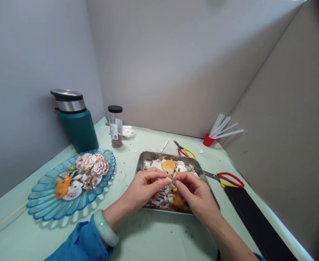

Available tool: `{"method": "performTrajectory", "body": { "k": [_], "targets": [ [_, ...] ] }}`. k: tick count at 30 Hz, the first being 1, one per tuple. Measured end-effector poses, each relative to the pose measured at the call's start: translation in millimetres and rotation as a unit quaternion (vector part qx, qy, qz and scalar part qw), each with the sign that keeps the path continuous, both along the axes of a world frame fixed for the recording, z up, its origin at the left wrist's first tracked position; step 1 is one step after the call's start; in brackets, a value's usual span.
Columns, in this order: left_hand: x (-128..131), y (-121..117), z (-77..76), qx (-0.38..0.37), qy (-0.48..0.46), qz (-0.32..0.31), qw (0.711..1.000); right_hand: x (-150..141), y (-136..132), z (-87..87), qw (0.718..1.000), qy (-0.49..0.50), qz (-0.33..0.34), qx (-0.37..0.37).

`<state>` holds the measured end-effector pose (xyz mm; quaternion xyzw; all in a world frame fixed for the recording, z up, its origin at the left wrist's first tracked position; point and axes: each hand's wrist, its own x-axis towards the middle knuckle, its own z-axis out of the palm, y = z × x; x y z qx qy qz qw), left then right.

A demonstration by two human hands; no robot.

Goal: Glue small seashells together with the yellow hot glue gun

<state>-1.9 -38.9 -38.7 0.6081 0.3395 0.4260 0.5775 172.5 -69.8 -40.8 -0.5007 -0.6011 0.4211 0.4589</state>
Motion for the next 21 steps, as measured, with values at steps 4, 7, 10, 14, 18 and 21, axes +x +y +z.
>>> {"method": "performTrajectory", "body": {
  "k": [4,7,10,14,18,21],
  "targets": [
    [0,2,-2.7,0.043,0.038,0.015,0.998,-1,0,-3.9,0.999,-0.011,-0.007,0.037],
    [0,4,-3.9,0.077,0.057,0.022,0.995,-2,1,-6.3,0.996,-0.037,-0.018,0.078],
    [0,3,-3.6,0.097,0.074,0.030,0.992,-2,0,-7.6,0.988,-0.087,-0.028,0.123],
    [1,3,-3.9,0.124,0.098,0.038,0.987,-3,0,-8.4,0.973,-0.139,-0.046,0.179],
    [0,2,-5.0,0.141,0.111,0.033,0.983,-3,0,-9.7,0.964,-0.151,-0.059,0.211],
    [0,3,-5.6,0.149,0.116,0.029,0.982,-1,0,-11.0,0.956,-0.157,-0.061,0.242]
  ]
}}
